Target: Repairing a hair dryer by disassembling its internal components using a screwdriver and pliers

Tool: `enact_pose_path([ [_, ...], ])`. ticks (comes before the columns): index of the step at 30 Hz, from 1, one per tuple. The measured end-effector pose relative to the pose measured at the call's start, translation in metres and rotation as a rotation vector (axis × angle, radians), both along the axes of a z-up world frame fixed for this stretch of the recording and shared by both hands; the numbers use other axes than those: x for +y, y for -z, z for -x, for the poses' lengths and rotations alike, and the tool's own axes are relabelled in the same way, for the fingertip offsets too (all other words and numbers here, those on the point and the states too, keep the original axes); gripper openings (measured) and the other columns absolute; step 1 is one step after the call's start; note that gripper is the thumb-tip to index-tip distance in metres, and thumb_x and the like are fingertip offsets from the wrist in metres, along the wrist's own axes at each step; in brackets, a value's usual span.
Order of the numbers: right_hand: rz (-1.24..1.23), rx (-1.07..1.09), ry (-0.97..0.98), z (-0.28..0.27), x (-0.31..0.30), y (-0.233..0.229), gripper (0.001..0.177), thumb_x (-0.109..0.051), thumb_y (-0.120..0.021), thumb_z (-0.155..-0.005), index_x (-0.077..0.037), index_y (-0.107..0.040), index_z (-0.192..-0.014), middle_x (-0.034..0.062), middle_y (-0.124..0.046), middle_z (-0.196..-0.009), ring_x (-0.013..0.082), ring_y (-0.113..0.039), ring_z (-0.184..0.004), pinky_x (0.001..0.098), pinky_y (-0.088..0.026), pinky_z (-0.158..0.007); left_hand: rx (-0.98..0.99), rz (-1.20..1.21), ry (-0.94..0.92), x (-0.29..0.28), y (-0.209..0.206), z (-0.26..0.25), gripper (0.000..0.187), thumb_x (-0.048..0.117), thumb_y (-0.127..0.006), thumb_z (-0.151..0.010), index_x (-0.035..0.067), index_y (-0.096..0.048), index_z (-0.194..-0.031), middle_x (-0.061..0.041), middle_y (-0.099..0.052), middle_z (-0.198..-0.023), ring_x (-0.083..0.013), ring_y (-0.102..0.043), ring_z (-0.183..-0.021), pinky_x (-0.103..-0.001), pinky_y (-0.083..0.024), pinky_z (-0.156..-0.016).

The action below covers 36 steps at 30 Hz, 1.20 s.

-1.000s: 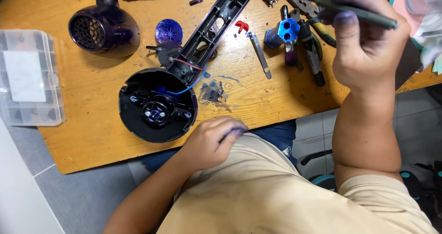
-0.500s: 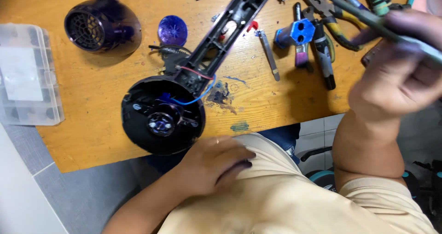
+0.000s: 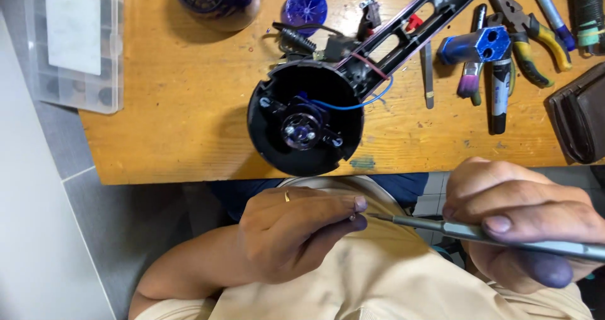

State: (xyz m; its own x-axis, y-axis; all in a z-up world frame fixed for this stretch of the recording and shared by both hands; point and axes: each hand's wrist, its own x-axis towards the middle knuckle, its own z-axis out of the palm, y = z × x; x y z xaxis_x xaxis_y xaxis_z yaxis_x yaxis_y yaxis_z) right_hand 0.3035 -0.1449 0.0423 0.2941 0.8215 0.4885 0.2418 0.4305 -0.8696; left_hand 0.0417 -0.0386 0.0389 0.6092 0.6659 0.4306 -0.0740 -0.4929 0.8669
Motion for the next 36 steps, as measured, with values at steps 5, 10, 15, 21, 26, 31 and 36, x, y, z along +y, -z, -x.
enact_pose_path([
  [5, 0.045, -0.026, -0.093, 0.005, 0.003, -0.008, 0.042, -0.053, -0.056, -0.132, -0.014, -0.061, -0.118, 0.0059, -0.072, -0.078, 0.0182, -0.074, -0.061, 0.0326, -0.063, -0.061, 0.007, -0.037, 0.014, 0.003, -0.003, 0.003, 0.016, 0.005, -0.082, -0.109, -0.005, -0.076, -0.12, -0.02, -0.088, -0.121, -0.0294, -0.095, -0.102, -0.039, -0.081, -0.09],
  [10, 0.09, -0.005, -0.094, 0.013, 0.005, -0.017, 0.043, -0.054, -0.059, -0.129, -0.013, -0.062, -0.116, 0.0097, -0.074, -0.082, 0.021, -0.076, -0.064, 0.0361, -0.067, -0.066, 0.038, -0.081, 0.055, 0.005, -0.002, 0.011, 0.017, 0.003, -0.077, -0.114, -0.006, -0.075, -0.128, -0.022, -0.086, -0.127, -0.0321, -0.094, -0.108, -0.041, -0.08, -0.094],
  [15, 0.121, 0.029, -0.119, 0.002, 0.007, -0.006, 0.042, -0.052, -0.064, -0.123, -0.012, -0.067, -0.111, 0.0137, -0.072, -0.085, 0.026, -0.075, -0.068, 0.0367, -0.066, -0.067, 0.042, -0.122, 0.057, 0.01, -0.008, 0.012, 0.014, 0.003, -0.075, -0.114, -0.006, -0.074, -0.125, -0.024, -0.085, -0.122, -0.0337, -0.092, -0.104, -0.041, -0.077, -0.094],
  [21, 0.222, 0.12, -0.041, 0.008, 0.0, -0.001, 0.042, -0.049, -0.069, -0.119, -0.008, -0.07, -0.111, 0.0137, -0.074, -0.097, 0.0252, -0.082, -0.083, 0.0336, -0.076, -0.073, 0.103, -0.138, 0.035, 0.007, -0.003, 0.017, 0.016, 0.008, -0.075, -0.115, -0.004, -0.075, -0.126, -0.019, -0.086, -0.126, -0.0322, -0.091, -0.109, -0.041, -0.076, -0.097],
  [26, 0.269, 0.112, -0.058, 0.002, -0.004, 0.0, 0.026, -0.032, -0.074, -0.11, -0.006, -0.07, -0.111, 0.0153, -0.076, -0.097, 0.0272, -0.086, -0.086, 0.036, -0.078, -0.077, 0.098, -0.163, -0.001, 0.009, -0.004, 0.015, 0.016, 0.007, -0.078, -0.113, -0.005, -0.075, -0.123, -0.017, -0.086, -0.123, -0.0294, -0.091, -0.109, -0.041, -0.076, -0.1],
  [31, 0.265, 0.184, 0.004, -0.002, -0.009, 0.003, 0.037, -0.02, -0.081, -0.1, -0.013, -0.051, -0.12, 0.0139, -0.07, -0.092, 0.0286, -0.085, -0.088, 0.0456, -0.079, -0.081, 0.125, -0.257, 0.025, 0.014, -0.006, 0.016, 0.016, 0.004, -0.075, -0.116, -0.007, -0.07, -0.126, -0.019, -0.085, -0.121, -0.0313, -0.088, -0.104, -0.043, -0.074, -0.095],
  [36, 0.36, 0.211, -0.116, -0.016, -0.007, -0.01, 0.025, -0.028, -0.079, -0.103, -0.011, -0.063, -0.11, 0.0144, -0.069, -0.09, 0.0287, -0.076, -0.073, 0.039, -0.072, -0.066, 0.166, -0.337, 0.036, 0.025, -0.018, 0.019, 0.014, 0.006, -0.065, -0.12, -0.006, -0.071, -0.125, -0.019, -0.083, -0.118, -0.0322, -0.085, -0.098, -0.044, -0.07, -0.087],
])
